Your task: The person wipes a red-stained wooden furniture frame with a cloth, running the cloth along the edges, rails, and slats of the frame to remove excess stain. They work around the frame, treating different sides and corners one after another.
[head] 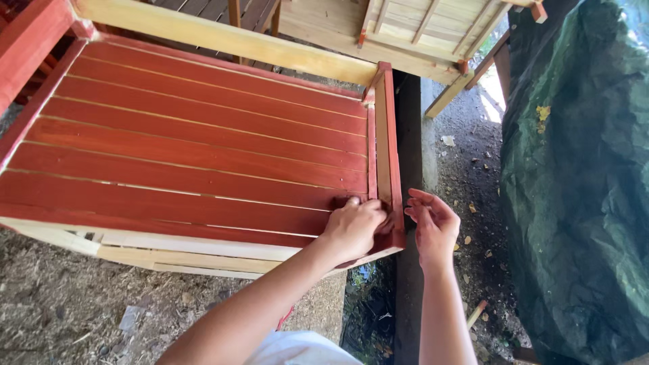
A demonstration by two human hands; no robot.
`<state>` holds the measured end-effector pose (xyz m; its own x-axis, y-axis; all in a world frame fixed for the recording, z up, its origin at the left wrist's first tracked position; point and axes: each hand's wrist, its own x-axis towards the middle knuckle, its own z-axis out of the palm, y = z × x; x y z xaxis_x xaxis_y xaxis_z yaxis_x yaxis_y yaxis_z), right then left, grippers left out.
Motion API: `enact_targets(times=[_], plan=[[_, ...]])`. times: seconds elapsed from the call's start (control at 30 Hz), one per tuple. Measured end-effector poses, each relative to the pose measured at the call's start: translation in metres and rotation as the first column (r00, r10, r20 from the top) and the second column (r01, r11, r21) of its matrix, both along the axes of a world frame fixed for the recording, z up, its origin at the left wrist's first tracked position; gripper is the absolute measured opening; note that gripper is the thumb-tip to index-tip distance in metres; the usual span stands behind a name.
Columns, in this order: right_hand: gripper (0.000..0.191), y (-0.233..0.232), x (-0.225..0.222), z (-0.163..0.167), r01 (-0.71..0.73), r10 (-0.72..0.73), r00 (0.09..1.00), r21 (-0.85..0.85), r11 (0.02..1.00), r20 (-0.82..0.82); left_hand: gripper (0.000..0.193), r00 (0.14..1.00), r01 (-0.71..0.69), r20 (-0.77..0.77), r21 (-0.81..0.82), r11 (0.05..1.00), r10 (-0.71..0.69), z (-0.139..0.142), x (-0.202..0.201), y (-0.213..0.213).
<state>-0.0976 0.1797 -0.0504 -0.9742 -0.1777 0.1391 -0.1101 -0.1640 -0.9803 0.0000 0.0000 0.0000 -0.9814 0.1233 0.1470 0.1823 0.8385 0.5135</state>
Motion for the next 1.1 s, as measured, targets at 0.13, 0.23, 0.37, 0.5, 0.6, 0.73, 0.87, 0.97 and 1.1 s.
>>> enact_targets(times=[0.13,0.23,0.37,0.5,0.6,0.73,0.87,0.97,1.1], plan=[[0.023,0.015,0.023,-0.040,0.073,-0.073,0.997,0.082,0.994,0.003,0.023,0.985,0.030,-0.175,0.101,0.994,-0.012,-0.047,-0.003,0.013],[0.021,0.011,0.023,-0.039,0.069,-0.069,0.998,0.061,0.996,-0.003,0.027,0.992,0.001,-0.129,0.118,0.993,0.014,-0.060,-0.002,0.015],[0.021,0.018,0.022,-0.035,0.087,-0.087,0.996,0.080,0.993,-0.005,0.030,1.000,-0.017,0.001,0.050,0.999,0.016,-0.087,0.011,0.007],[0.023,0.034,0.025,-0.029,0.099,-0.095,0.994,0.071,0.993,-0.057,0.025,0.998,-0.017,-0.048,0.196,0.980,0.027,-0.090,-0.001,0.006],[0.023,0.045,0.038,-0.023,0.122,-0.118,0.991,0.060,0.991,-0.067,0.027,0.941,-0.183,-0.171,0.470,0.864,0.293,-0.075,-0.014,0.005],[0.023,0.043,0.048,-0.022,0.163,-0.160,0.987,0.136,0.977,-0.034,0.040,0.887,-0.011,-0.260,0.815,0.580,0.382,-0.061,-0.035,-0.006],[0.033,0.023,0.041,-0.035,0.100,-0.118,0.986,0.151,0.983,0.114,0.052,0.929,-0.025,-0.133,0.908,0.419,0.344,-0.088,-0.034,0.021],[0.036,0.009,0.038,-0.051,0.105,-0.118,0.990,0.146,0.984,0.082,0.056,0.915,0.121,-0.258,0.908,0.401,0.309,-0.133,-0.011,0.054],[0.033,-0.015,0.031,-0.058,0.251,-0.262,0.952,0.087,0.964,0.161,0.047,0.985,-0.058,0.034,0.989,0.138,0.172,-0.155,-0.001,0.055]])
